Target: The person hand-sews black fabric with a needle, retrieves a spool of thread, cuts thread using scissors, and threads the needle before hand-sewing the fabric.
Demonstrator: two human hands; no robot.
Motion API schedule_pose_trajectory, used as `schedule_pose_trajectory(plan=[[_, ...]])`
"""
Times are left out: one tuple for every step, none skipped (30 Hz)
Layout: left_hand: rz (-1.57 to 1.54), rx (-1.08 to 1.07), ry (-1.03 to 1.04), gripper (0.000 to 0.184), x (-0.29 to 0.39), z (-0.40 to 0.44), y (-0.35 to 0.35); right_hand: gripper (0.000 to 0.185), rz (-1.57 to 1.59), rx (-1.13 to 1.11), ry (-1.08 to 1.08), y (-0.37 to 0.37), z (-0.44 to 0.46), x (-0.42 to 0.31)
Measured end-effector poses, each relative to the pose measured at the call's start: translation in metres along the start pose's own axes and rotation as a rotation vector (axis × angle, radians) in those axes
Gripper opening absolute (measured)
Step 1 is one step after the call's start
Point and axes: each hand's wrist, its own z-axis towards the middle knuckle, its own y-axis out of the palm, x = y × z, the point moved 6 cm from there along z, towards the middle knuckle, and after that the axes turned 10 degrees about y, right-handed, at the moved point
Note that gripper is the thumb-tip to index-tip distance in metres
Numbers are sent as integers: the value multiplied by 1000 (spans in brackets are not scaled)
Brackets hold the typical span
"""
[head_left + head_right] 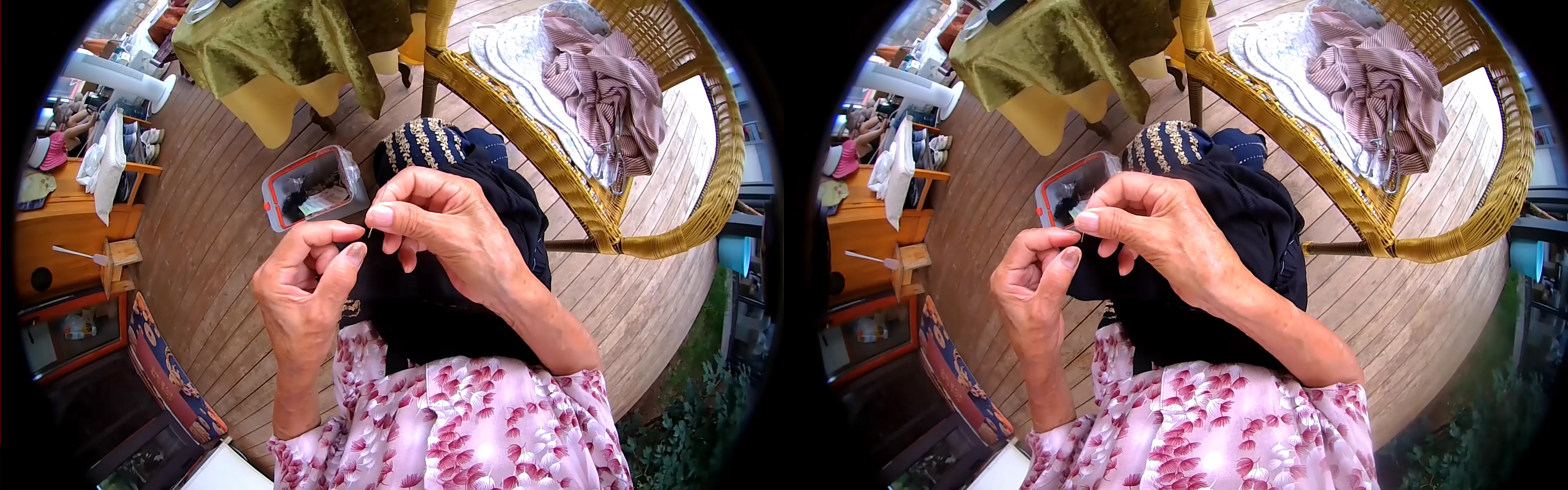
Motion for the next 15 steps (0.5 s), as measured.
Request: schedule_pose_trajectory(plan=[[-6, -1, -6, 11, 0, -1, 0, 17, 1, 0, 0, 0, 0, 0], [-12, -1, -12, 11, 0, -1, 1, 17, -1, 1, 1, 0, 0, 1], [-12, -1, -12, 11, -1, -1, 1, 17, -3, 2, 1, 0, 1, 1], [-2, -13, -3, 12, -2, 0, 1, 17, -3, 2, 1, -1, 1, 2], [7, -24, 6, 12, -2, 0, 1, 17, -17, 1, -4, -1, 1, 2], [7, -25, 6, 12, -2, 0, 2, 17, -31, 1, -9, -1, 1, 2], [8, -24, 1, 12, -2, 0, 2, 17, -31, 2, -9, -1, 1, 2], [8, -22, -3, 11, -2, 0, 2, 17, -33, 1, -13, -1, 1, 2], [8, -23, -4, 11, -2, 0, 3, 18, -35, 1, -16, -1, 1, 2], [11, -21, -2, 10, -2, 0, 3, 18, -34, 1, -16, 0, 1, 3], [14, -18, 1, 9, -1, 1, 3, 18, -47, 4, -25, 0, 1, 2], [14, -18, 2, 9, -2, 1, 3, 18, -59, 7, -34, 0, 1, 2], [29, -19, 15, 8, -2, 1, 3, 18, -59, 6, -34, -1, 1, 3], [43, -19, 27, 6, -3, 1, 2, 17, -76, 10, -43, -1, 1, 3], [43, -19, 27, 6, -5, 1, 1, 17, -93, 13, -52, -1, 2, 3]])
